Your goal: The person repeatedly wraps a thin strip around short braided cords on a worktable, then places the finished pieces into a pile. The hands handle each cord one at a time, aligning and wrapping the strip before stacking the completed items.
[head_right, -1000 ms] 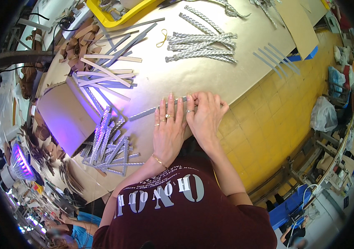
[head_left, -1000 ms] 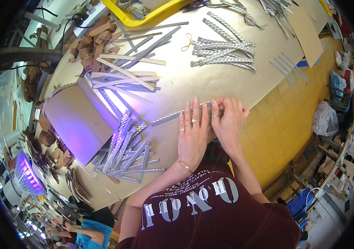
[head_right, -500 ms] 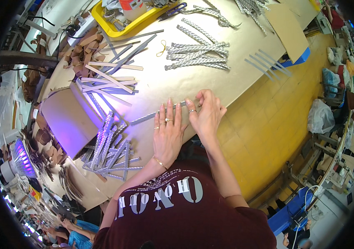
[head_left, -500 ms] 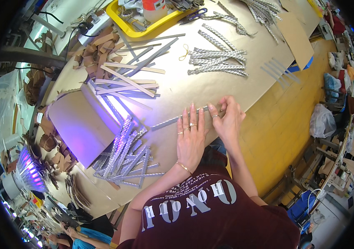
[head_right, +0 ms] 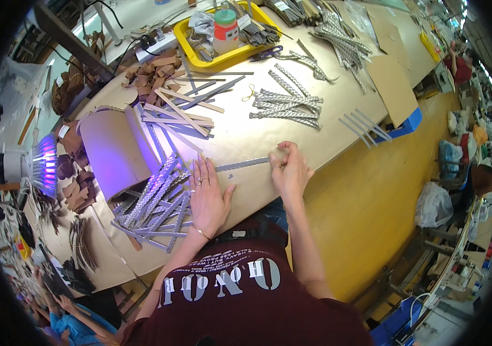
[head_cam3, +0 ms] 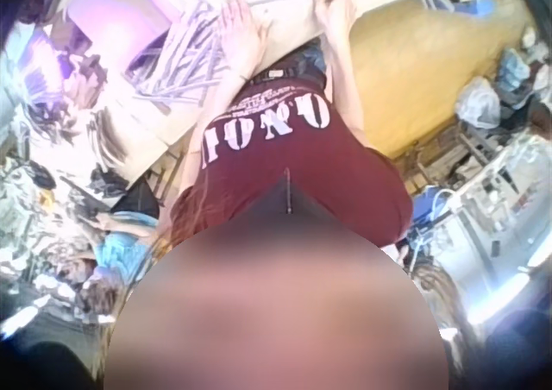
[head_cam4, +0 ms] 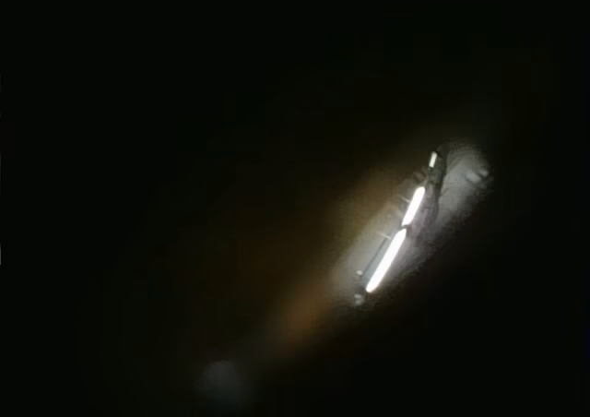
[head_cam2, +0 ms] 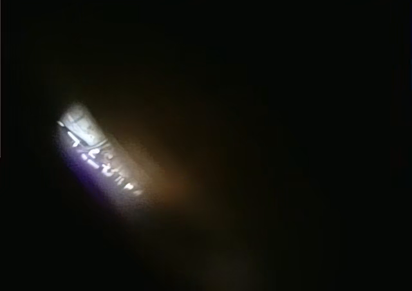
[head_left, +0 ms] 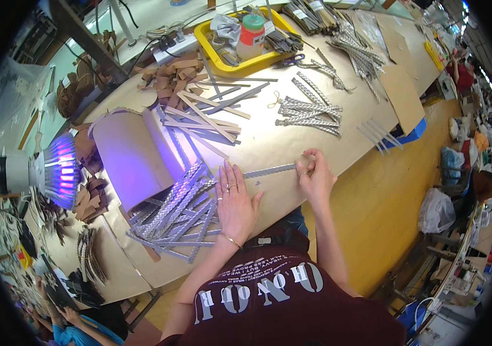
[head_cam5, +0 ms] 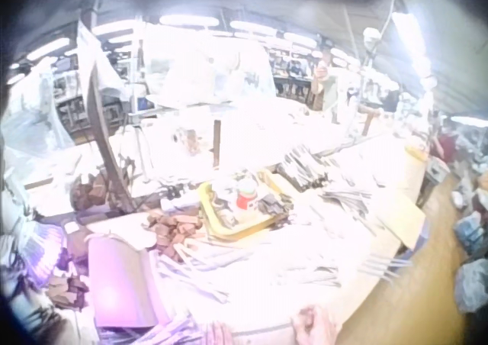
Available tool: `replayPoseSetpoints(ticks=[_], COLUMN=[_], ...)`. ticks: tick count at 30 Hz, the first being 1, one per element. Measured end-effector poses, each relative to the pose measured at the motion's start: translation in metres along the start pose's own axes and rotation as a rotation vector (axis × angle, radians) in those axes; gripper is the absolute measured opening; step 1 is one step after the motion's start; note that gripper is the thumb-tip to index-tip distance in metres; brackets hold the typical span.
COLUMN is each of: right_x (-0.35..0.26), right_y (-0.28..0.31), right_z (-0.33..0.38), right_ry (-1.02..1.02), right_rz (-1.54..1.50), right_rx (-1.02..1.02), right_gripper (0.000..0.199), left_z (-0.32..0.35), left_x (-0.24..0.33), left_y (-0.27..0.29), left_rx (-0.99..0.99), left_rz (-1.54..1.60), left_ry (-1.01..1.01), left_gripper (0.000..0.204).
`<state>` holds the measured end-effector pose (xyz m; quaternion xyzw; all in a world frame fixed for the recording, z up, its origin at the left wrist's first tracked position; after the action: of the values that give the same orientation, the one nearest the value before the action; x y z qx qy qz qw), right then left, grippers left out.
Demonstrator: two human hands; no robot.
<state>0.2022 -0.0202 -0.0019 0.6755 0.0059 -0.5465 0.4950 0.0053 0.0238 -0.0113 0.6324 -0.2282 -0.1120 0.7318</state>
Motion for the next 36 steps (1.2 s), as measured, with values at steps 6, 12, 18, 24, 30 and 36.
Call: replayPoseSetpoints(ticks=[6,12,18,24,30,36], right_x=[0.008,0.02,0.018,-0.016,-0.06,-0.086], right_y=[0.001,0.006,0.023,0.032,0.015,-0.005], right_z=[-0.001,-0.007,-0.009,-0.013,-0.014,-0.021], right_ry=[0.005,-0.097,-0.089,-0.077,-0.036,-0.01], right_rz=[-0.032,-0.333,-0.717,-0.86,-0.899,-0.953], right_rx=[-0.004,-0.058,-0.116,-0.311,-0.548,-0.659], right_gripper=[0.033,0.032,0.02,0.017,0.023,0.02], left_z=[-0.015,-0.026,-0.03,-0.037,-0.034,-0.032], left_x=[0.013,0.022,0.017,0.014,0.012,0.008], left_y=[-0.007,-0.011,0.017,0.06,0.077,0.076], left_rx=[0.064,0.2,-0.108,-0.368,-0.318,-0.274], left_rz=[-0.062,0.062,0.822,1.585,1.616,1.57], left_ry=[-0.092,-0.171,0.095,0.228,0.249,0.257], left_gripper=[0.066,0.036,0.02,0.036,0.041,0.04])
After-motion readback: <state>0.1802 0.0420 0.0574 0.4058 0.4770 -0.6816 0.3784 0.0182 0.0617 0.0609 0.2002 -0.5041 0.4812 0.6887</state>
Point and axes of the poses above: each hand's wrist, its own z-axis away from the middle knuckle, its own y-axis out of the back of the hand, x = y × z, the point moved 2 cm from there along -z, towards the middle knuckle, and after that the axes turned 15 degrees about -z, right-handed, at the moved point
